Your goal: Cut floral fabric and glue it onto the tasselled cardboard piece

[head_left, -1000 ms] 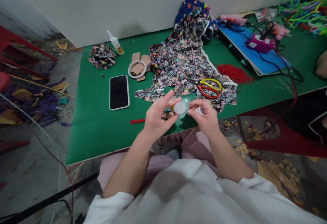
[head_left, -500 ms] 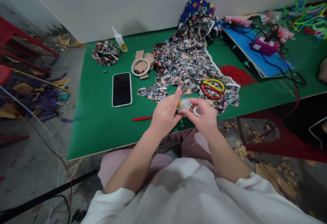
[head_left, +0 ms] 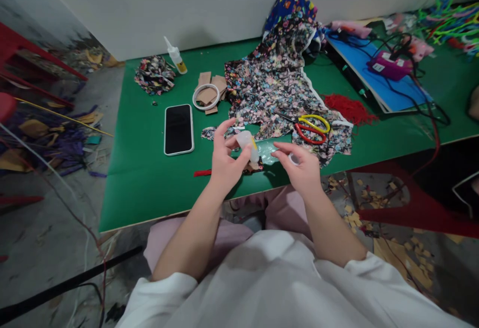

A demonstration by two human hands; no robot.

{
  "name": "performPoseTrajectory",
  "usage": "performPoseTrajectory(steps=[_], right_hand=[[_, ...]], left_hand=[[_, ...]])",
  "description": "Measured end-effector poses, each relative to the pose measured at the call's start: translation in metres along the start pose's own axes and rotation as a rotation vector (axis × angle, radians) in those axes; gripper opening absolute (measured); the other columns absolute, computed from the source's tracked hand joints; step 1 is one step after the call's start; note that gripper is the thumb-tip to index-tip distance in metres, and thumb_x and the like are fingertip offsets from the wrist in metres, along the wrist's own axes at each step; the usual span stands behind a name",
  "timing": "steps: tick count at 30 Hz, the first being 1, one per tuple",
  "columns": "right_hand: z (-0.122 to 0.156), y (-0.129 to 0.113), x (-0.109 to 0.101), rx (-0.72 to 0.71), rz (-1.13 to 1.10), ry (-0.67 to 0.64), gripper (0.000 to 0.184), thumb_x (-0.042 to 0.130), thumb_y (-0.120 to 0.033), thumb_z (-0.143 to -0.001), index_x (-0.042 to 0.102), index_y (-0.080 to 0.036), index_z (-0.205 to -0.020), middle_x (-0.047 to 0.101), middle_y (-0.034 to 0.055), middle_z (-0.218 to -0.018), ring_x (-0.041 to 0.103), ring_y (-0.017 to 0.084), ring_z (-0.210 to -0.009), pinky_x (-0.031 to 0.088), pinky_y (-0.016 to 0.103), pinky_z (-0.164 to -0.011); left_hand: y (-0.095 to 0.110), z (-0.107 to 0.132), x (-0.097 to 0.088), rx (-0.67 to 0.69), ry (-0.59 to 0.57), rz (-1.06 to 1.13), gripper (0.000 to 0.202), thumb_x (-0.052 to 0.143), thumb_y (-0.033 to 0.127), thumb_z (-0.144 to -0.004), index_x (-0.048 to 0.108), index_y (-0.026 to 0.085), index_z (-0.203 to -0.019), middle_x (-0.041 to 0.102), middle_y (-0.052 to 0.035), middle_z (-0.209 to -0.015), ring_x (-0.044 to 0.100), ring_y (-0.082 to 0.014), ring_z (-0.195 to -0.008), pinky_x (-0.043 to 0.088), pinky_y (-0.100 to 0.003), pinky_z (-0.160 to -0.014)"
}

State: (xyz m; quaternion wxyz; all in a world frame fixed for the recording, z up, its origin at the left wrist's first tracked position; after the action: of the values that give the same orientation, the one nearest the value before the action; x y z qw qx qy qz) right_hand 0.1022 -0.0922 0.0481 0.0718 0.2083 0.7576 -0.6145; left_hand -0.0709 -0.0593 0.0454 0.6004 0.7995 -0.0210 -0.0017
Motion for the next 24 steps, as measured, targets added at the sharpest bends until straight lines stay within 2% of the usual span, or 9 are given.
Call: performPoseTrajectory(steps=[5, 9, 15, 20, 24], right_hand=[[-0.001, 0.009, 0.003, 0.029, -0.053, -0.026, 0.019, 0.057, -0.03, -0.08, 0.071, -0.024, -0.09, 0.068, 0.003, -0.088, 0.06, 0.013, -0.067, 0.048, 0.026, -0.055], [-0.002, 0.009, 0.006, 0.072, -0.042, -0.052, 0.02, 0.061, -0.035, -0.077, 0.072, -0.023, -0.088, 0.067, 0.0024, -0.079, 0.059, 0.014, -0.069, 0.048, 0.027, -0.062], [-0.011, 0.001, 0.015, 0.014, -0.035, -0.113, 0.025, 0.062, -0.039, -0.076, 0.071, -0.025, -0.095, 0.067, 0.002, -0.081, 0.058, 0.014, -0.073, 0.045, 0.028, -0.068], [-0.012, -0.001, 0.02, -0.032, 0.051, -0.143, 0.031, 0.065, -0.042, -0.073, 0.069, -0.024, -0.098, 0.062, 0.0003, -0.073, 0.054, 0.013, -0.066, 0.043, 0.026, -0.064], [-0.011, -0.003, 0.022, -0.073, 0.103, -0.153, 0.028, 0.063, -0.041, -0.075, 0.069, -0.023, -0.095, 0.063, 0.0006, -0.075, 0.055, 0.014, -0.067, 0.043, 0.027, -0.066]], left_hand=[[0.0, 0.0, 0.0, -0.053, -0.02, 0.066, 0.058, 0.066, 0.025, -0.075, 0.037, 0.024, -0.126, 0.067, -0.003, -0.093, 0.064, -0.0126, -0.082, 0.049, -0.027, -0.081], [-0.003, 0.0, 0.003, -0.095, -0.101, 0.131, 0.064, 0.065, 0.028, -0.076, 0.032, 0.024, -0.131, 0.065, -0.0076, -0.105, 0.064, -0.0162, -0.094, 0.05, -0.03, -0.083], [-0.003, 0.001, 0.013, -0.057, -0.287, 0.182, 0.079, 0.063, 0.031, -0.079, 0.015, 0.025, -0.142, 0.06, -0.0121, -0.119, 0.057, -0.0192, -0.11, 0.046, -0.035, -0.094], [-0.001, 0.004, 0.016, -0.041, -0.349, 0.164, 0.079, 0.061, 0.03, -0.081, 0.012, 0.028, -0.143, 0.051, -0.0119, -0.131, 0.052, -0.0193, -0.117, 0.04, -0.037, -0.101], [0.0, 0.006, 0.017, -0.052, -0.341, 0.147, 0.079, 0.061, 0.028, -0.08, 0.013, 0.029, -0.143, 0.05, -0.0112, -0.132, 0.05, -0.0207, -0.119, 0.04, -0.04, -0.101]])
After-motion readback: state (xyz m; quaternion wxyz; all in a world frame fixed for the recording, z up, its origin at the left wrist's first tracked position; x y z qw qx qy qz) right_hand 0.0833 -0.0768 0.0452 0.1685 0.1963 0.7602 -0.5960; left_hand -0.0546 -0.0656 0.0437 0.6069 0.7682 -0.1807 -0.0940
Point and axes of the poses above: each hand's wrist, its own z-axis away from the middle knuckle, its own x-axis out of the palm, y = z × x, the point moved 5 cm from there along -z, towards the middle knuckle
